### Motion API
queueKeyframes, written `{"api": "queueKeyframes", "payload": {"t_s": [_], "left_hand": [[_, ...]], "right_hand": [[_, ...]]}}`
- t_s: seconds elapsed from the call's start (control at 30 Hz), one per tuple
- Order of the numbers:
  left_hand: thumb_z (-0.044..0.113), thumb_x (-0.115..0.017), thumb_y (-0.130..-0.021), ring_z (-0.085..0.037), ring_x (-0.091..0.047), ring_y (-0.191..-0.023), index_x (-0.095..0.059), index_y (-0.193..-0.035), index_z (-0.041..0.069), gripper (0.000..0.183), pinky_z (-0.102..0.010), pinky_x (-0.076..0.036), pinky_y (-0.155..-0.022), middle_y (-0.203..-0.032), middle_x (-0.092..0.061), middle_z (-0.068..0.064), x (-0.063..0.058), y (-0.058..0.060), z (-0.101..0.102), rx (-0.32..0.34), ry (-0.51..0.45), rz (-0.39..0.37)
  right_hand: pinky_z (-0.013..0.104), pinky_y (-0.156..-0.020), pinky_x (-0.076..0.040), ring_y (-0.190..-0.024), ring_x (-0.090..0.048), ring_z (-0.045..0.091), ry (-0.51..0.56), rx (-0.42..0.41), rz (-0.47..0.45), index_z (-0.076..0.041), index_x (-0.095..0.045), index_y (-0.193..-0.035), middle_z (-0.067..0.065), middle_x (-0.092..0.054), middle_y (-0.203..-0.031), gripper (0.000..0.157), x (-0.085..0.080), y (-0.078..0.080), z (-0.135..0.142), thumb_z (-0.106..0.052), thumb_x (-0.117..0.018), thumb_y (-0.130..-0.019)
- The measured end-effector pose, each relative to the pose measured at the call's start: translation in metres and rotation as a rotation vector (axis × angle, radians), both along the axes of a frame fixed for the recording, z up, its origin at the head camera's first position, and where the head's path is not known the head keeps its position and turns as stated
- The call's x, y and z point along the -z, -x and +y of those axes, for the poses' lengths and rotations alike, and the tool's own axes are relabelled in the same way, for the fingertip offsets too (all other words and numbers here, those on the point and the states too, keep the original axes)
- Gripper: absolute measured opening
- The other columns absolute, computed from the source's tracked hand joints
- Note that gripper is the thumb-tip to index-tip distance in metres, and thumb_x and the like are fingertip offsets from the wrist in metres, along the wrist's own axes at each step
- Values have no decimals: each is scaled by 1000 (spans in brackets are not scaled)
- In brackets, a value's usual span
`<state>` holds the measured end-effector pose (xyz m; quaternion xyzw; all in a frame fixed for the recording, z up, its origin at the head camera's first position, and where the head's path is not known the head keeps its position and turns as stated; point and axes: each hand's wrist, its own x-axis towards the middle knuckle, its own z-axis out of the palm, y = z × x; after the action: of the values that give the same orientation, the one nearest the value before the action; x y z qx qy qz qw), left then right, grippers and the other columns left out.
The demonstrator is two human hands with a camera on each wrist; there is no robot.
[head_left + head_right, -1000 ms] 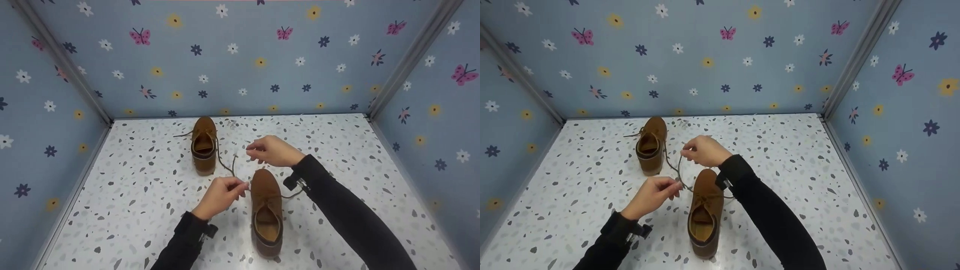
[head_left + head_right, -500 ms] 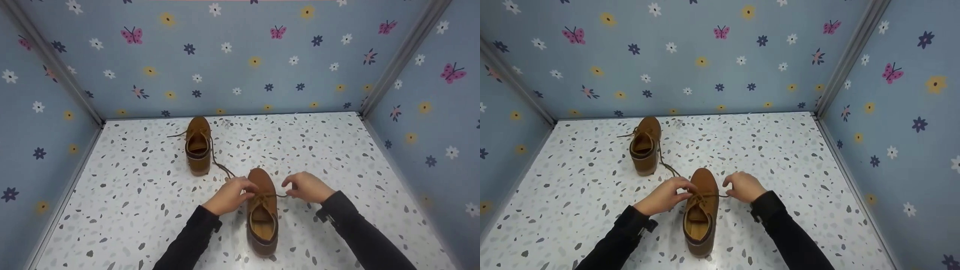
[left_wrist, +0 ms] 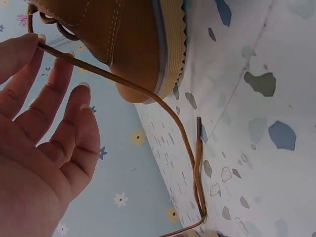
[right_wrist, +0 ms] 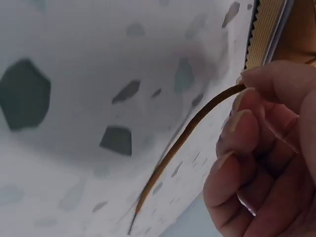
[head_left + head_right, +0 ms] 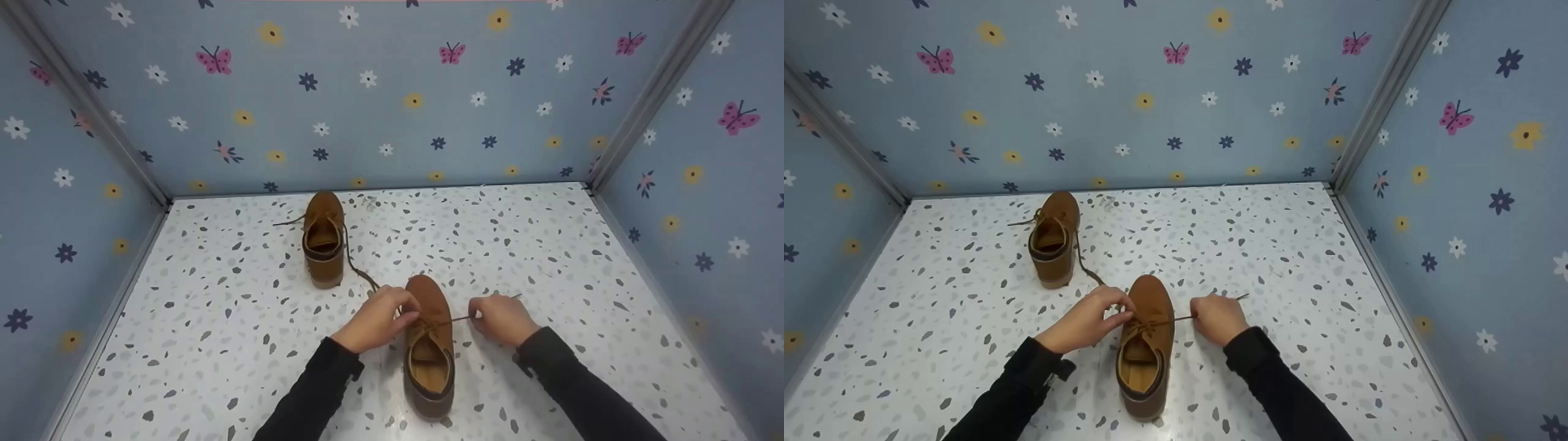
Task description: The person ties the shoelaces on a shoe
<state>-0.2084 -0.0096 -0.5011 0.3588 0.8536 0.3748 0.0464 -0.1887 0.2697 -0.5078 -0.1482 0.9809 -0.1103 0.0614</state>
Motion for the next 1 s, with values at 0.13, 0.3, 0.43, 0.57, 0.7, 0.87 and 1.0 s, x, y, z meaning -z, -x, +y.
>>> {"api": "queueKeyframes", "payload": {"t_s": [0.13, 0.3, 0.43, 0.57, 0.7, 0.87, 1.0], "left_hand": [[18, -66, -96, -21, -59, -93, -70, -98, 14, 6, -34, -47, -85, -93, -65, 7, -4, -5, 0, -11, -3, -24], [16, -66, -97, -8, -60, -77, -70, -99, 13, 6, -27, -51, -72, -86, -65, 7, -14, -13, -2, 21, 6, -74], [17, -69, -94, -5, -59, -70, -73, -99, 11, 9, -24, -51, -67, -84, -68, 6, -24, -17, -2, 43, 67, -89], [20, -71, -92, -4, -60, -70, -76, -96, 11, 11, -23, -51, -68, -85, -71, 4, -29, -18, -2, 50, 118, -23], [22, -70, -94, -3, -58, -67, -76, -94, 12, 12, -23, -49, -64, -81, -69, 7, -28, -19, 0, 41, 86, 23], [23, -68, -95, -4, -54, -60, -71, -92, 12, 12, -23, -46, -58, -72, -61, 10, -27, -19, 6, 15, 25, -10], [27, -68, -95, -4, -54, -59, -69, -89, 14, 14, -23, -47, -57, -71, -59, 11, -26, -19, 8, -14, 14, -71]], "right_hand": [[42, -63, -51, -68, -61, 23, -53, 73, 63, -11, -70, -91, 3, -67, -78, 7, -23, 4, 23, -8, -73, -85], [42, -54, -50, -61, -60, 23, -44, 155, 171, -5, -71, -89, 7, -68, -76, 4, -59, 2, 49, -6, -72, -85], [40, -49, -46, -53, -53, 20, -23, 198, 176, -3, -69, -82, 5, -64, -68, 5, -85, -10, 56, -8, -68, -85], [35, -49, -42, -51, -52, 16, 134, 205, 102, -6, -68, -80, 0, -60, -62, 11, -100, -22, 52, -12, -65, -89], [30, -57, -51, -58, -64, 14, 424, 193, 16, -8, -69, -87, -2, -66, -66, 12, -101, -33, 39, -15, -63, -95], [29, -68, -57, -72, -70, 15, 699, 189, 41, -7, -70, -94, -2, -72, -82, 4, -94, -48, 19, -11, -70, -93], [28, -70, -58, -75, -71, 12, 763, 129, 146, -11, -71, -93, -4, -73, -86, 7, -85, -60, 2, -8, -76, -88]]}}
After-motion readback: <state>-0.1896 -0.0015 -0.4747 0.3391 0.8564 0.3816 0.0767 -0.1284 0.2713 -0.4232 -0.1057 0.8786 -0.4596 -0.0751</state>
